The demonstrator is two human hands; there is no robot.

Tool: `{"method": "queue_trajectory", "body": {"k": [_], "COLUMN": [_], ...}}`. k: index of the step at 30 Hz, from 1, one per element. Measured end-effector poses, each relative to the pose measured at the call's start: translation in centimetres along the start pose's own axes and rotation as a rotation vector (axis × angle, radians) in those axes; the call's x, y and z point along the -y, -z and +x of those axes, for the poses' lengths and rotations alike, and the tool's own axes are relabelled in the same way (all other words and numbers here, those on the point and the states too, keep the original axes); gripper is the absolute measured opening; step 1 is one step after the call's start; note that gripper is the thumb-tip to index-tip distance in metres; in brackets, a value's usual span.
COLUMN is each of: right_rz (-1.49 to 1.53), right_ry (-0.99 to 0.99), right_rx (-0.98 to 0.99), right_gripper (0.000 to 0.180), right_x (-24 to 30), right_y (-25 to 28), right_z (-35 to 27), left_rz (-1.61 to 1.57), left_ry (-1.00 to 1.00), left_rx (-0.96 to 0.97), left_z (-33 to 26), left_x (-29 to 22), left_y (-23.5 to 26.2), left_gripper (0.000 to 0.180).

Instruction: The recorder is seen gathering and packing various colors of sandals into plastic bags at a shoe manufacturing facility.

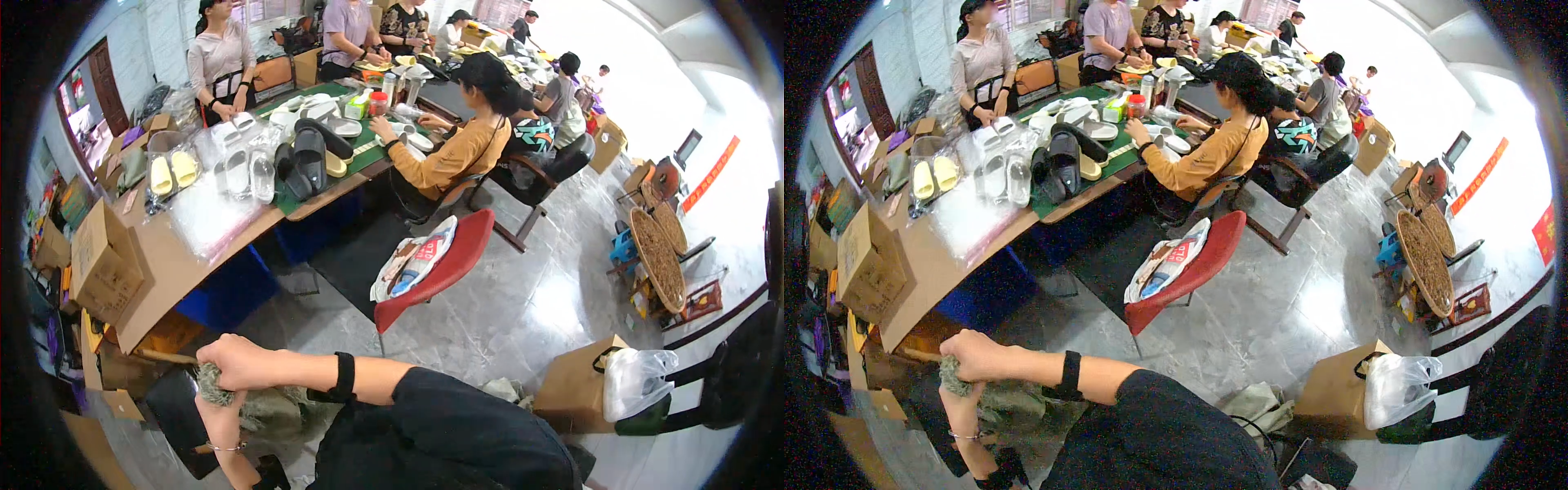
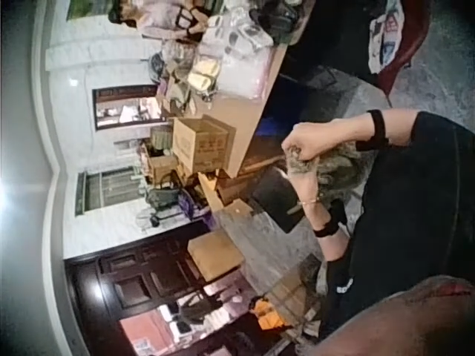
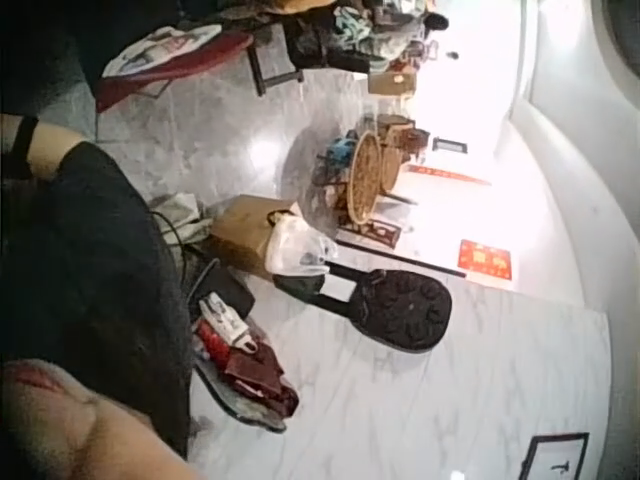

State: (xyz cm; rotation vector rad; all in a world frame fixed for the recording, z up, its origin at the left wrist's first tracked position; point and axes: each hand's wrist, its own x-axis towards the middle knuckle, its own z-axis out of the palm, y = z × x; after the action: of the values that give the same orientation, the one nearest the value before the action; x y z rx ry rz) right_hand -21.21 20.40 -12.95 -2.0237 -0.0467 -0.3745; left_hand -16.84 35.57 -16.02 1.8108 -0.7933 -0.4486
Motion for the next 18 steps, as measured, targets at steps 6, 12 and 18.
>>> {"method": "queue_trajectory", "body": {"k": [6,12,18], "right_rz": [0.253,-0.344,0.481], "right_ry": [0.09,0.079,-0.125], "right_rx": [0.003,0.133,-0.016], "right_gripper": [0.018,0.021,0.012], "right_x": [-3.8,-11.4,-15.6], "right_y": [5.2,5.3,6.1], "right_z": [2.1,5.4,8.9], "left_rz": [0.08,-0.109,-0.307], "left_ry": [0.015,-0.066,0.32], "left_rx": [-0.227,-0.318,-0.594], "left_z": [6.0,11.1,14.0], "left_x": [-1.0,-1.3,-3.3], "left_y": [-1.5,-0.4,-0.4], "left_gripper": [0.022,0.028,0.04]}}
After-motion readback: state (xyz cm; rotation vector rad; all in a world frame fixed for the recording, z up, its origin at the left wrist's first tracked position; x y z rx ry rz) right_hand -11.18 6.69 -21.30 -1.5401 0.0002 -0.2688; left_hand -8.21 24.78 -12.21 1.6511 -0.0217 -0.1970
